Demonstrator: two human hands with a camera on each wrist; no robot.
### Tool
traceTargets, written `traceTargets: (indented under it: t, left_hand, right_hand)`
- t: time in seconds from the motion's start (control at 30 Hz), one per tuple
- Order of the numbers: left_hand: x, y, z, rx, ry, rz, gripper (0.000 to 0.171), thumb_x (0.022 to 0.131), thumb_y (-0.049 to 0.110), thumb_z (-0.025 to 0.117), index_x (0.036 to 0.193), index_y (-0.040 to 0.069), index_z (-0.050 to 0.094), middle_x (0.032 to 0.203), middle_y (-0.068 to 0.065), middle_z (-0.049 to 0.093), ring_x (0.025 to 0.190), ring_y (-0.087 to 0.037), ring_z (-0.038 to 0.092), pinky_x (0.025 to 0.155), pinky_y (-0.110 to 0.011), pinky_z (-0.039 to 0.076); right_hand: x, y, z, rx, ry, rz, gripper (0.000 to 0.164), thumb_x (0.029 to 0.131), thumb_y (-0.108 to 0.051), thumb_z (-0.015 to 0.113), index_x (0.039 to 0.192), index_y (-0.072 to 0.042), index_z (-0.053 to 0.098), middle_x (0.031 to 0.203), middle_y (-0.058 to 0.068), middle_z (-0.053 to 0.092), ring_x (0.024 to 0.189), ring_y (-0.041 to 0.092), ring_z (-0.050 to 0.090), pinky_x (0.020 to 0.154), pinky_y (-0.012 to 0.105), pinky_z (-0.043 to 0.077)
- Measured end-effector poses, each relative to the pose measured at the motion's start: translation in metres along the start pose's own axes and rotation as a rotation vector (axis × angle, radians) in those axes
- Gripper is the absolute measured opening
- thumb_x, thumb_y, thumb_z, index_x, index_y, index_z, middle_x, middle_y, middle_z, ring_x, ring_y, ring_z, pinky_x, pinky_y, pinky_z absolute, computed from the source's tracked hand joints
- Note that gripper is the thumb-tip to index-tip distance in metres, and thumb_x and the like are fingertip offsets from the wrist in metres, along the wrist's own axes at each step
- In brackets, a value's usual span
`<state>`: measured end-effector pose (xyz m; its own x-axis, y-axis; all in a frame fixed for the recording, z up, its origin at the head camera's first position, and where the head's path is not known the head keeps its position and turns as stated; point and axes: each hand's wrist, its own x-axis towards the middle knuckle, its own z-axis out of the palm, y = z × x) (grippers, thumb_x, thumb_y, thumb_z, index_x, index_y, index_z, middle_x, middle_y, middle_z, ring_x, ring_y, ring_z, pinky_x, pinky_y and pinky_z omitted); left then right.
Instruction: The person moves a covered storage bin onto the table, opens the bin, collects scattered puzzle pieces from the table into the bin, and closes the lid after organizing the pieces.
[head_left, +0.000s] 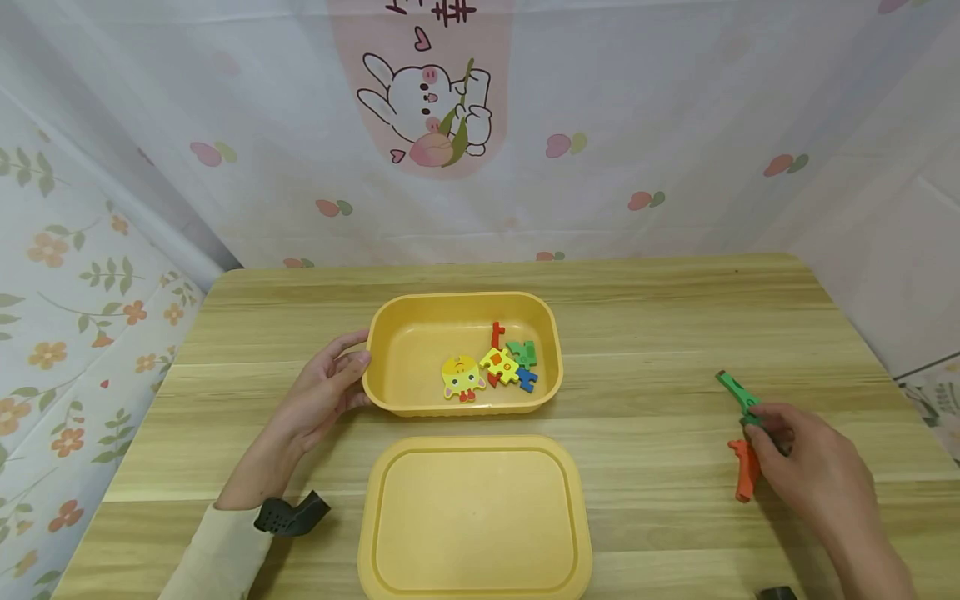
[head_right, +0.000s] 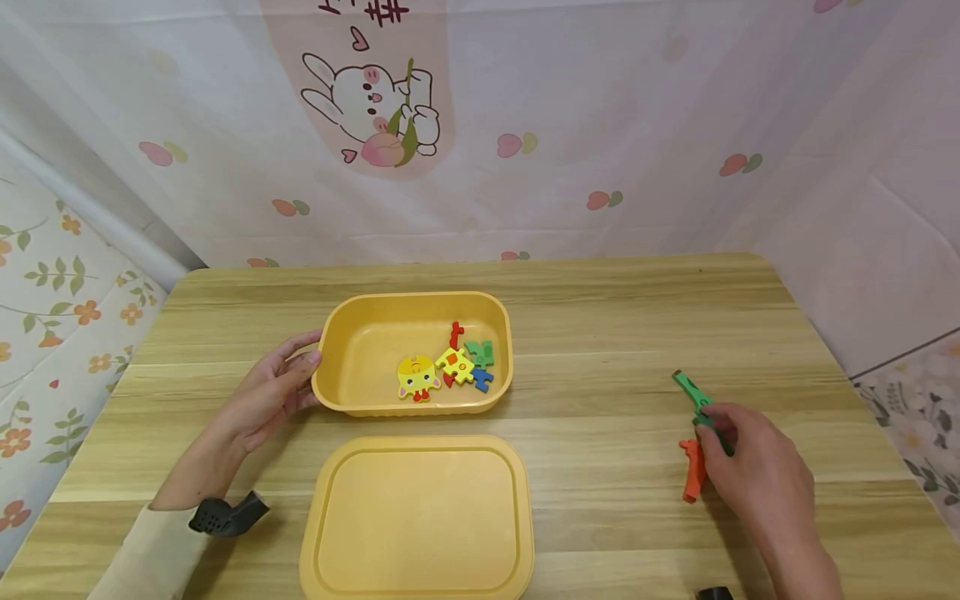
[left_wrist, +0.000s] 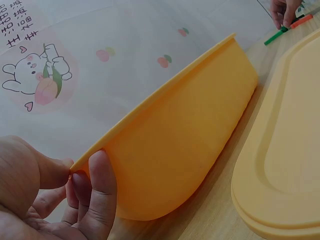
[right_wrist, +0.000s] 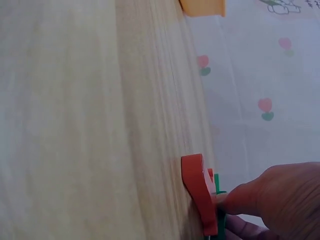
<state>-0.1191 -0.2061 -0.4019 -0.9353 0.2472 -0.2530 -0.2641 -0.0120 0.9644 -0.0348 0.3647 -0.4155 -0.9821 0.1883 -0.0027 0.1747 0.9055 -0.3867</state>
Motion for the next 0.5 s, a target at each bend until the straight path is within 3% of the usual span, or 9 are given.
traceTargets:
  t: [0.3,0.5]
  left_hand:
    - [0.0,0.0,-0.001,-0.005,0.0,-0.002,0.062,0.113,0.025,0.053,0.165,0.006,0.024,0.117,0.009,0.068,0.093,-0.007,0.068,0.077,-0.021,0.06]
    - [0.0,0.0,-0.001,0.001,-0.009,0.004,0.064,0.113,0.025,0.053,0.166,0.005,0.023,0.118,0.009,0.068,0.094,-0.007,0.069,0.078,-0.022,0.061]
  right_hand:
    - [0.0,-0.004,-0.001,0.024,0.049,-0.051,0.034,0.105,-0.025,0.066,0.127,0.0,0.071,0.113,0.024,0.072,0.089,0.044,0.071,0.056,0.033,0.044]
    - [0.001,-0.013,-0.003,0.043,0.093,-0.064,0.034,0.104,-0.022,0.066,0.13,-0.001,0.069,0.116,0.026,0.07,0.09,0.048,0.074,0.058,0.042,0.046]
